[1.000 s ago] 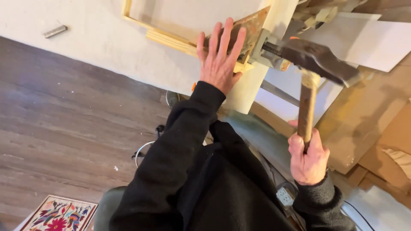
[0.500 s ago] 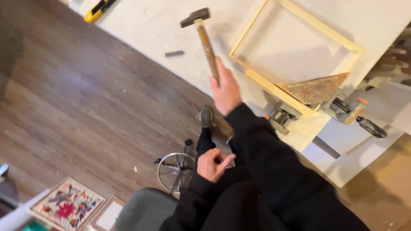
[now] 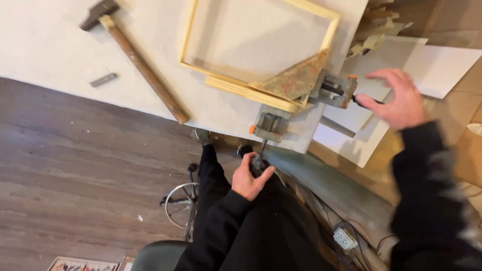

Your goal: The person applies wood glue to the mitered end of a wooden frame moulding piece, fits the pieces together at the corner, and places the frame into a corner clamp on the workbench. They tighten the clamp, position a small brad, and tap it in with a hammer to secure the joint.

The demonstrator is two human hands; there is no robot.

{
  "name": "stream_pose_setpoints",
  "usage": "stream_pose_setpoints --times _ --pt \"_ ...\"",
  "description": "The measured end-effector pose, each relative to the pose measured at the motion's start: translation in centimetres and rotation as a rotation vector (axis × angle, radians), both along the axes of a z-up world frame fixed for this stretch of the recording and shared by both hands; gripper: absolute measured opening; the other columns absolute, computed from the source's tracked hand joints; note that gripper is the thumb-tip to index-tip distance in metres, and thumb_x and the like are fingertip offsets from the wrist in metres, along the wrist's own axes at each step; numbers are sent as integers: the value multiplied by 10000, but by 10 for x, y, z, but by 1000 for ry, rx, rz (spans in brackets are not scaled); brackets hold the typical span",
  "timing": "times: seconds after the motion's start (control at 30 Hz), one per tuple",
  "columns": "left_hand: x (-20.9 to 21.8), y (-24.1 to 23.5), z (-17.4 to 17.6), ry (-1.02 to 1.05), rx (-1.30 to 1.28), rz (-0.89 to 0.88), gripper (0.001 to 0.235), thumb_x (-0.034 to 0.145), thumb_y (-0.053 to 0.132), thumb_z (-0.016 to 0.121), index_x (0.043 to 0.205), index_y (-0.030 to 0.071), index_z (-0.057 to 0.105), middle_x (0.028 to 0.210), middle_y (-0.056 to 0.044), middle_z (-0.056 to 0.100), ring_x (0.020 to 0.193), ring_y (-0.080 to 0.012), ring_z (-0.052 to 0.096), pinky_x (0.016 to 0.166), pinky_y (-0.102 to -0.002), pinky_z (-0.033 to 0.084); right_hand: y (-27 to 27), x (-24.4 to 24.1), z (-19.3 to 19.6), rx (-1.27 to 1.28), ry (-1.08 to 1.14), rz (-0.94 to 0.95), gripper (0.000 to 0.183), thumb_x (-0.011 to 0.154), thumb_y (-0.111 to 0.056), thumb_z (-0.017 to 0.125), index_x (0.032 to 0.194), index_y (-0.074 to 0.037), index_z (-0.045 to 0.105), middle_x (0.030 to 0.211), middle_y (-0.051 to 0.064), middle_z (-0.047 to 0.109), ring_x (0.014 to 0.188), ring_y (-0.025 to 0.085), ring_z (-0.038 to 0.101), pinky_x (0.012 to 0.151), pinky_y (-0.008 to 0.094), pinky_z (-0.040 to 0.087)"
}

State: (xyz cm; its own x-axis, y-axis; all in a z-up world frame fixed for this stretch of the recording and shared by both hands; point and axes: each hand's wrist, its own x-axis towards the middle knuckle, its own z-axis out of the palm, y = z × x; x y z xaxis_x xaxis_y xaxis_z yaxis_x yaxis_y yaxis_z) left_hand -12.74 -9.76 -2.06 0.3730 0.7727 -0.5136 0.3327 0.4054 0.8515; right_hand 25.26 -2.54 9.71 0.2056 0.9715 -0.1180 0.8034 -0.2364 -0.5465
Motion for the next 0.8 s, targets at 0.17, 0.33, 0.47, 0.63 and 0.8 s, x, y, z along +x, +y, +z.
stream_pose_setpoints --times 0.17,0.33,0.47,0.63,0.8 --pt "40 0 0 395 -23 5 513 834 533 796 923 48 654 730 -129 713 697 -347 710 644 -450 543 4 112 -111 -911 160 182 477 825 -474 831 892 -9 748 686 101 685 641 239 629 620 390 537" --pt "46 -2 -15 439 39 114 470 887 442 781 767 11 638 584 -136 599 544 -330 613 536 -430 481 -14 110 -123 -884 205 163 462 854 -451 776 820 6 709 601 115 627 531 276 579 550 433 505" --pt "39 -2 -16 235 57 132 274 905 292 721 849 25 692 545 -121 544 470 -179 533 494 -350 456 -22 79 -104 -428 -181 270 300 887 -333 719 814 -43 741 636 191 636 565 366 611 603 453 527" --pt "32 -14 -44 146 -17 54 311 917 249 734 763 -11 659 527 -85 561 491 -87 500 482 -319 431 -41 75 -107 -112 -498 230 249 952 -291 745 838 -82 671 712 147 659 643 364 648 612 478 525" --pt "25 -17 -47 36 -81 47 422 951 241 736 616 14 614 479 -13 569 425 -86 524 415 -303 401 -47 67 -103 -24 -555 219 246 900 -264 779 850 -82 622 758 118 682 634 359 645 566 482 501"
